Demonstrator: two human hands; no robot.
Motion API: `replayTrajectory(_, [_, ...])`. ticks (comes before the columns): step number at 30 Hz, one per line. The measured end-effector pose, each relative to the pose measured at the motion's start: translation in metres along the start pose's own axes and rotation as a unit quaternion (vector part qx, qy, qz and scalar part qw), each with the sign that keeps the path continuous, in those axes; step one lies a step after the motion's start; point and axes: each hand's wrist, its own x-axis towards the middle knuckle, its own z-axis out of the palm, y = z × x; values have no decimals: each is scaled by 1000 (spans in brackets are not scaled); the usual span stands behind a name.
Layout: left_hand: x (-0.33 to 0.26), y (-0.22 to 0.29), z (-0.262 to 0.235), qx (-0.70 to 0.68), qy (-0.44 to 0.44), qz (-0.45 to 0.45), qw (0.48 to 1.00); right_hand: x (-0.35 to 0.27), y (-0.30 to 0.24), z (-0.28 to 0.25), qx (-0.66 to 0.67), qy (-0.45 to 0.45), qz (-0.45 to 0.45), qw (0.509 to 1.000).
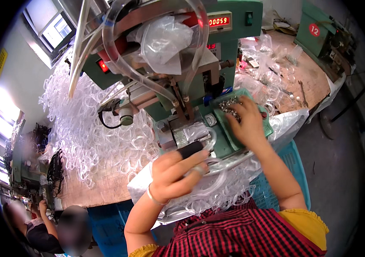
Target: The person repeatedly picks up clear plastic rings and small metal components, places them into a green machine, and removes the assembled items. The person handles the rings and components one at a time, moving them between the machine and a nearby pile.
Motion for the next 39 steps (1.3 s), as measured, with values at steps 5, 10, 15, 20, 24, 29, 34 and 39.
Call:
replayTrajectory(5, [1, -2, 18, 60, -28, 56, 996, -13, 34, 4, -48, -13, 32, 998])
replayTrajectory(10, [1, 2, 17, 31, -46, 5, 998, 16, 17, 23, 20, 30, -33, 999])
replayTrajectory(15, [-6, 26, -8, -4, -115, -113, 987, 22, 14, 50, -92, -46, -33, 994])
replayTrajectory(20, [-80, 47, -76, 219, 30, -274, 936, -22, 26, -6, 175, 114, 151, 966])
replayTrajectory(24, [-79, 3, -104, 264, 190, -387, 863, -25, 35, -10, 447, 156, 351, 808])
replayTrajectory(29, [-67, -80, -69, 300, -62, -298, 904, 4, 5, 26, 417, 63, 247, 873])
replayTrajectory(34, [-157, -165, -29, 375, -180, -365, 833, 2, -2, 13, 324, -12, 230, 918])
replayTrajectory(39, [-150, -134, -60, 417, -60, -309, 853, -42, 28, -36, 270, 19, 253, 929])
